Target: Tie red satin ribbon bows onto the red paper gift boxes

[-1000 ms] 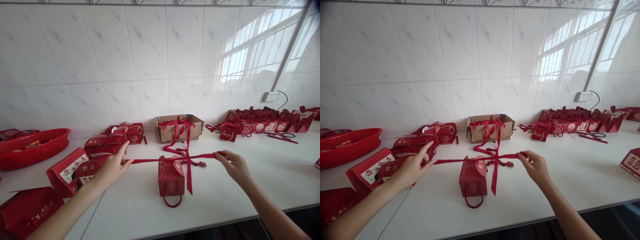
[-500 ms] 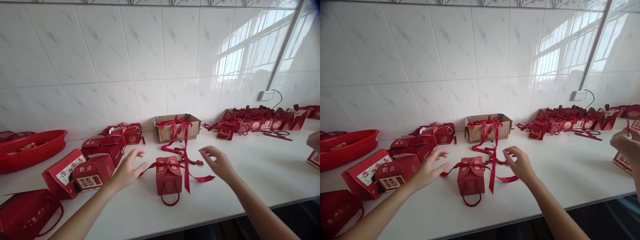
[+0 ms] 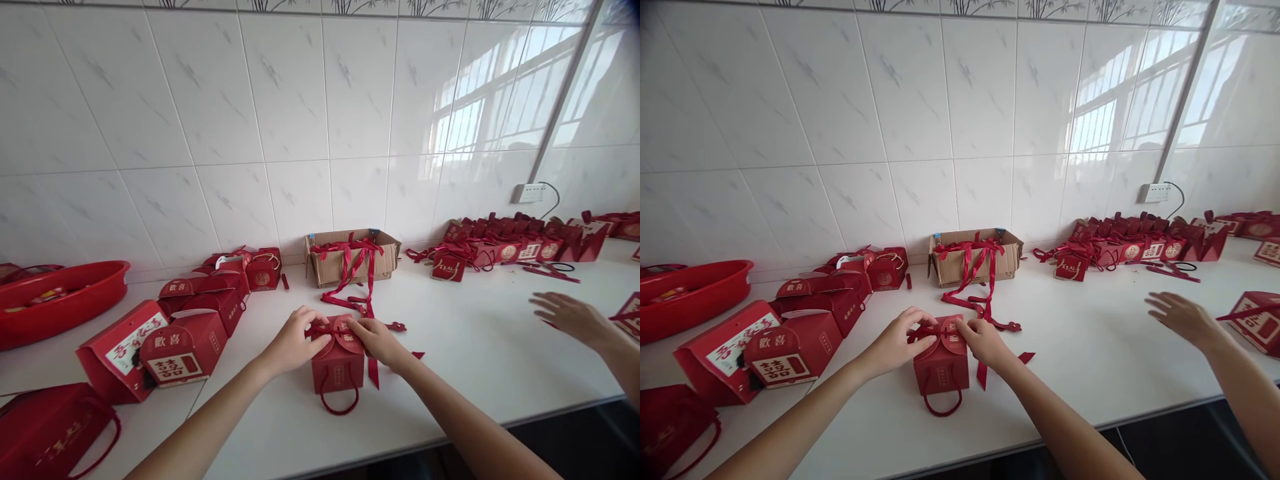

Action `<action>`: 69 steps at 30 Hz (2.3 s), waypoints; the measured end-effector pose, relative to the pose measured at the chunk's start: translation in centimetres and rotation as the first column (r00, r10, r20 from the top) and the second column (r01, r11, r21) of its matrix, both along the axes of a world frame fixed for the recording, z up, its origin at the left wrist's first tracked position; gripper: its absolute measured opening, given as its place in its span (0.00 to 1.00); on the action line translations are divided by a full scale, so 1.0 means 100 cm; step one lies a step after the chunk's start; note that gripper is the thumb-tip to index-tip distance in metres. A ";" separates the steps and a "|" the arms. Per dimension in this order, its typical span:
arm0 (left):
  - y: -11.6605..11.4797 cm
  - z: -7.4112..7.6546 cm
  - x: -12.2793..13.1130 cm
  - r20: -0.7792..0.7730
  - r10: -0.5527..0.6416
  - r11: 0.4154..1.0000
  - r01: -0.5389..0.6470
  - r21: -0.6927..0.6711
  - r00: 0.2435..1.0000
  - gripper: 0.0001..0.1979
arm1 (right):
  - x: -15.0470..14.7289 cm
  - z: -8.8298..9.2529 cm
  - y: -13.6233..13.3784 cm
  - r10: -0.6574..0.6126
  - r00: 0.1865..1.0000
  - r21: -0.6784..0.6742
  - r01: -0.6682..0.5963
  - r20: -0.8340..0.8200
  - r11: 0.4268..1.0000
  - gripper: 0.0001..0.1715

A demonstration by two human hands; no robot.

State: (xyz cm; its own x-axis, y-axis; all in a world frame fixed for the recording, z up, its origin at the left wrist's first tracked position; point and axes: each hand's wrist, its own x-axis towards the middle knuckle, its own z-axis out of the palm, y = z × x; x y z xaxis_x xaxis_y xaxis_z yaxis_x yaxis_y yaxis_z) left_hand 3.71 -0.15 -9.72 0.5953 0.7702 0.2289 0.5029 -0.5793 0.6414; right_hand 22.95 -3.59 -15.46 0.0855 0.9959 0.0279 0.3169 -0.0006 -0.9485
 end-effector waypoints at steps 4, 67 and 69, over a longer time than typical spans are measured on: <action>-0.002 -0.004 -0.003 0.017 -0.011 0.999 0.010 0.039 1.000 0.10 | 0.000 -0.001 0.001 0.021 0.996 -0.006 -0.022 -0.086 1.000 0.27; 0.015 -0.020 -0.012 0.003 0.118 0.987 -0.117 -0.109 0.993 0.22 | 0.026 0.014 -0.002 0.213 0.956 0.266 -0.263 0.202 0.927 0.15; 0.016 -0.020 -0.013 0.004 0.116 0.985 -0.115 -0.128 0.993 0.23 | 0.028 0.015 -0.005 0.202 0.961 0.269 -0.249 0.189 0.930 0.16</action>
State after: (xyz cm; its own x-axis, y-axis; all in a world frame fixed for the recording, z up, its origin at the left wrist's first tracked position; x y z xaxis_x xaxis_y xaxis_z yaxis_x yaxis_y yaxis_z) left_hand 2.41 1.41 -11.69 0.4985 0.8570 0.1309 0.5542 -0.4311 0.7120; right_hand 25.76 -4.05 -14.00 -0.1690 0.9354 0.3106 0.4201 0.3534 -0.8358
